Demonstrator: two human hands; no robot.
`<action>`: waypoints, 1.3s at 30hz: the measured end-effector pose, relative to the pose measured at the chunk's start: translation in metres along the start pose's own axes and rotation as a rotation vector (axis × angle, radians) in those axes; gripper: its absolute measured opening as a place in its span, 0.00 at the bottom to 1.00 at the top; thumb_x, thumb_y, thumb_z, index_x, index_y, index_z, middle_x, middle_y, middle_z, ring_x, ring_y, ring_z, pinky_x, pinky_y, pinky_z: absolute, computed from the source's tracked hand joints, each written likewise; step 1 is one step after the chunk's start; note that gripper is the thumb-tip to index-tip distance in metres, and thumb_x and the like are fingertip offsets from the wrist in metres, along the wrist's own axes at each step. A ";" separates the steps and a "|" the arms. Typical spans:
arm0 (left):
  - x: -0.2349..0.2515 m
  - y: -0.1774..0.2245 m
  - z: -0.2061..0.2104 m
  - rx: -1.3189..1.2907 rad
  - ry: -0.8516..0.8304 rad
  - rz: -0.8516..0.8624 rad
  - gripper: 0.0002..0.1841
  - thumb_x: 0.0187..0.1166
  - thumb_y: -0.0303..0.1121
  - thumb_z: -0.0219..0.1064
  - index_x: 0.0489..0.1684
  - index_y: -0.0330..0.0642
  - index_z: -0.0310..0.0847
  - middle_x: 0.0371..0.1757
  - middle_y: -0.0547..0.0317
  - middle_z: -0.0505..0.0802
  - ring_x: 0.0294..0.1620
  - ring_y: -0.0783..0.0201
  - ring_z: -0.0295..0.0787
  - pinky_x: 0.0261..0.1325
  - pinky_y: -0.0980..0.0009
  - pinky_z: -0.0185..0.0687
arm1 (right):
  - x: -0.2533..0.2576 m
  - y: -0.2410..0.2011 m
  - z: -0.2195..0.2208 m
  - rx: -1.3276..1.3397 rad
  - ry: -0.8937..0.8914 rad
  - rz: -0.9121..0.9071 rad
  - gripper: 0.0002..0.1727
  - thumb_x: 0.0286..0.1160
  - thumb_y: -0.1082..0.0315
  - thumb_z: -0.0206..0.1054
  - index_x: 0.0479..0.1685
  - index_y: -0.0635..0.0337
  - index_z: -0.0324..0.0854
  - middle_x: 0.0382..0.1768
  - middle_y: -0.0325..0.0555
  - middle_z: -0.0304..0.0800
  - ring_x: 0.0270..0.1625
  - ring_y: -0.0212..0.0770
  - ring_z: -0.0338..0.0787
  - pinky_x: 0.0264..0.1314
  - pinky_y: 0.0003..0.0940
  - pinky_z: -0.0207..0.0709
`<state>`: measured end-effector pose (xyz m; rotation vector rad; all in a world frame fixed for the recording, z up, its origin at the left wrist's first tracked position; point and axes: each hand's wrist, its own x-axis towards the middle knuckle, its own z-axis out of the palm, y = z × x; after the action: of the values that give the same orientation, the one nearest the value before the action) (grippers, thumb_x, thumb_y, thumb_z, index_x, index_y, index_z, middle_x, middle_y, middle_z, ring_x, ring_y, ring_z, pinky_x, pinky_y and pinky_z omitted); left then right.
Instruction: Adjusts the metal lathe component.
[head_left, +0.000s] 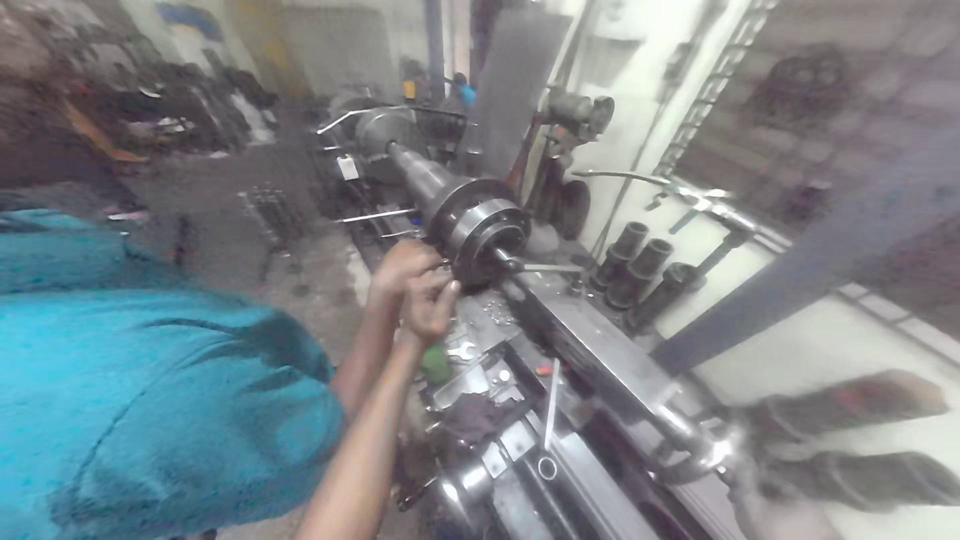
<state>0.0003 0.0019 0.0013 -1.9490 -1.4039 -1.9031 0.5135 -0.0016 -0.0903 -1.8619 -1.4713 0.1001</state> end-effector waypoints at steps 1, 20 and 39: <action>0.001 0.001 0.000 0.001 0.000 0.005 0.25 0.82 0.46 0.54 0.09 0.45 0.74 0.17 0.65 0.80 0.22 0.72 0.75 0.27 0.72 0.73 | 0.003 -0.006 -0.005 -0.032 -0.016 0.010 0.26 0.78 0.58 0.65 0.18 0.72 0.82 0.20 0.57 0.86 0.26 0.48 0.85 0.36 0.51 0.77; 0.003 -0.001 -0.001 -0.030 -0.016 0.011 0.24 0.81 0.44 0.55 0.08 0.45 0.72 0.15 0.64 0.78 0.16 0.70 0.72 0.21 0.70 0.72 | 0.022 0.016 0.004 -0.121 0.079 -0.122 0.29 0.80 0.51 0.59 0.19 0.68 0.83 0.20 0.64 0.86 0.25 0.64 0.87 0.32 0.68 0.73; 0.000 -0.002 0.000 -0.082 -0.005 -0.025 0.23 0.81 0.44 0.56 0.10 0.46 0.73 0.14 0.66 0.77 0.15 0.73 0.71 0.19 0.72 0.70 | 0.048 0.013 0.003 -0.177 0.083 -0.046 0.29 0.81 0.49 0.60 0.27 0.71 0.87 0.29 0.72 0.88 0.37 0.74 0.89 0.41 0.76 0.73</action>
<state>-0.0006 0.0025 0.0001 -1.9819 -1.3793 -1.9981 0.5388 0.0408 -0.0826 -1.9460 -1.5051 -0.1324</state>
